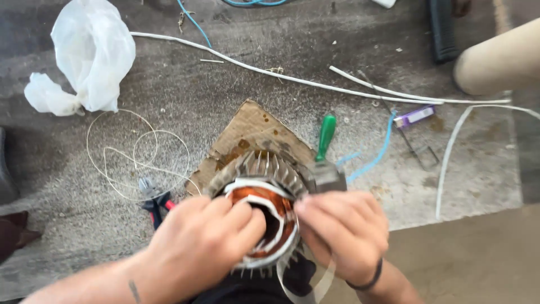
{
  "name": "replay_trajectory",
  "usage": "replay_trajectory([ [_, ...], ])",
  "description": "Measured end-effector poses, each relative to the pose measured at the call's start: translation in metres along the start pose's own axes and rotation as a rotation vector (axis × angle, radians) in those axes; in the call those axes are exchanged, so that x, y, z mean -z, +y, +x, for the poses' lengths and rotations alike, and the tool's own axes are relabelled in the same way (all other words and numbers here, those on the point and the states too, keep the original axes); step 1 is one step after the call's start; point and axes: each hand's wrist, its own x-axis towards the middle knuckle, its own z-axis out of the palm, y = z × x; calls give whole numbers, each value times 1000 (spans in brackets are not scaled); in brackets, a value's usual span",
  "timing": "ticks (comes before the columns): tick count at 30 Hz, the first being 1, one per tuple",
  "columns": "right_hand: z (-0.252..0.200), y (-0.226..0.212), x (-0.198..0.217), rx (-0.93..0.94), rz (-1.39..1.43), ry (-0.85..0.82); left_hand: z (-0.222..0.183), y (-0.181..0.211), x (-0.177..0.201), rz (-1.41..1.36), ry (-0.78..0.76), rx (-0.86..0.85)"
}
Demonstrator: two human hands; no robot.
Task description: Securing the copper windings of an electric motor stator by tying them with string at a workbench.
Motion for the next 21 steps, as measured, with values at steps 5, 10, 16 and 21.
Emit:
replay_trajectory([
  [5, -18, 32, -6, 86, 38, -38, 18, -17, 1, -106, 78, -31],
  [10, -33, 30, -12, -47, 58, -7, 16, -29, -8, -218, 91, -65],
  [16, -49, 46, -6, 186, 63, -147, 8, -31, -14, -272, 43, -65],
  [21, -52, 40, -8, 84, 39, -82, 7, -34, -10, -260, 15, -107],
])
